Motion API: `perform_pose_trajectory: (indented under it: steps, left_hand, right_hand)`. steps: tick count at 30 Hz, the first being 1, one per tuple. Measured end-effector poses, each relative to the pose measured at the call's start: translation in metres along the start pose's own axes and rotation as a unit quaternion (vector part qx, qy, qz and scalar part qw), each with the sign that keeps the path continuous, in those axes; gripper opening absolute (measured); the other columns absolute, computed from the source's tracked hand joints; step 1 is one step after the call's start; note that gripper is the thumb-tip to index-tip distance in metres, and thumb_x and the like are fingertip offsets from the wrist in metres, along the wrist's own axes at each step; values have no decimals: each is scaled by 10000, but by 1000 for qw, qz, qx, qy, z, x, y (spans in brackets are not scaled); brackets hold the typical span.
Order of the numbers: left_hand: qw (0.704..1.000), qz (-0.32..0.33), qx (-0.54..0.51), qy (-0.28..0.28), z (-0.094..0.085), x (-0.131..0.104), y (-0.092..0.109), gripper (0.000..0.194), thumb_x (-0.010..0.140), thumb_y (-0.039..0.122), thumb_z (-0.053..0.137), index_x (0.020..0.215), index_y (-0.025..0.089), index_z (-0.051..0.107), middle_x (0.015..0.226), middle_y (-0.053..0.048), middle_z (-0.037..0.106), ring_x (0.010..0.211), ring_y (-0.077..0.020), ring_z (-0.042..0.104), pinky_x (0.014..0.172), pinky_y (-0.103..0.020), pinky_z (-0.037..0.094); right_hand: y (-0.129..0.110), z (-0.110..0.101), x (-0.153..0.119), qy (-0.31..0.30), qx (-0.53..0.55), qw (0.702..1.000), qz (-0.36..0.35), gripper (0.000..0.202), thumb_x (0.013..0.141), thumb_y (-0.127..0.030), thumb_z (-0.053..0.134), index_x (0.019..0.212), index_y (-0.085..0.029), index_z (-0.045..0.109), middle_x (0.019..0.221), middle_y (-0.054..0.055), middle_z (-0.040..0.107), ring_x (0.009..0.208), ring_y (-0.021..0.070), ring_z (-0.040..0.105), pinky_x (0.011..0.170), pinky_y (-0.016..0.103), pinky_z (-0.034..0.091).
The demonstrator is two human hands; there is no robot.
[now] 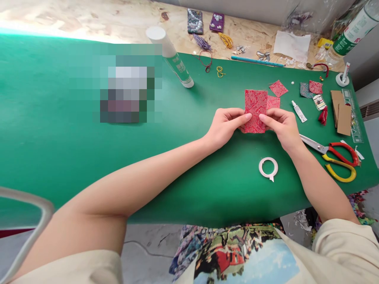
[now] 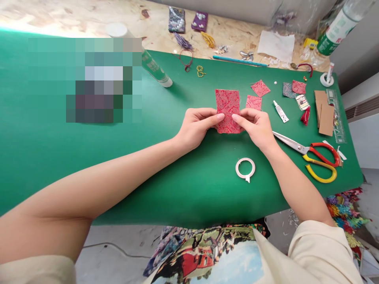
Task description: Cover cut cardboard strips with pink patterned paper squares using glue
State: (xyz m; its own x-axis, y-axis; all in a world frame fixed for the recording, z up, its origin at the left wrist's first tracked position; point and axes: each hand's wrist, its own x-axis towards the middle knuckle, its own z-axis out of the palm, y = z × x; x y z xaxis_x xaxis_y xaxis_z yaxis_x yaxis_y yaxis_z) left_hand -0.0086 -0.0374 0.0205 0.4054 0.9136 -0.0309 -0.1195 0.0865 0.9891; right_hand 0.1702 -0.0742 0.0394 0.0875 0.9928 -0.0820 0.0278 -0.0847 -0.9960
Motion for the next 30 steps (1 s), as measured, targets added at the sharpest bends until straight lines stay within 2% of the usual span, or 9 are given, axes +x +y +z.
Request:
perform_pose_trajectory:
  steps: [8,18,25,30]
  left_hand:
    - [1000,-5,11,1,0,0,1,475,692,624,824,698,156,741,653,-15,649,616,-137,575,620,-274,511]
    - [1000,-10,-15,-13,1,1,1,504,672,648,840,700,153,750,658,-20,666,605,-128,584,613,-261,535]
    - [1000,-1,7,-6,2,-1,4,507,653,652,851,707,160,744,677,-18,683,611,-127,576,616,-264,526]
    - [1000,-2,12,4,2,0,3,496,660,645,847,694,163,738,663,-14,668,612,-131,572,617,-268,526]
  right_hand:
    - [1,0,0,-1,-7,1000,1,469,581,-610,906,655,-222,653,645,-26,614,635,135,569,623,299,547]
    - [0,1,0,16,11,1000,0,394,571,-519,917,638,-218,673,627,-28,618,616,127,564,596,289,536]
    - [1,0,-1,22,-24,999,-23,400,617,-553,892,635,-220,670,617,-26,602,607,124,539,591,292,504]
    - [1,0,-1,16,-28,999,-21,426,611,-593,888,642,-230,667,624,-23,616,610,140,569,602,311,546]
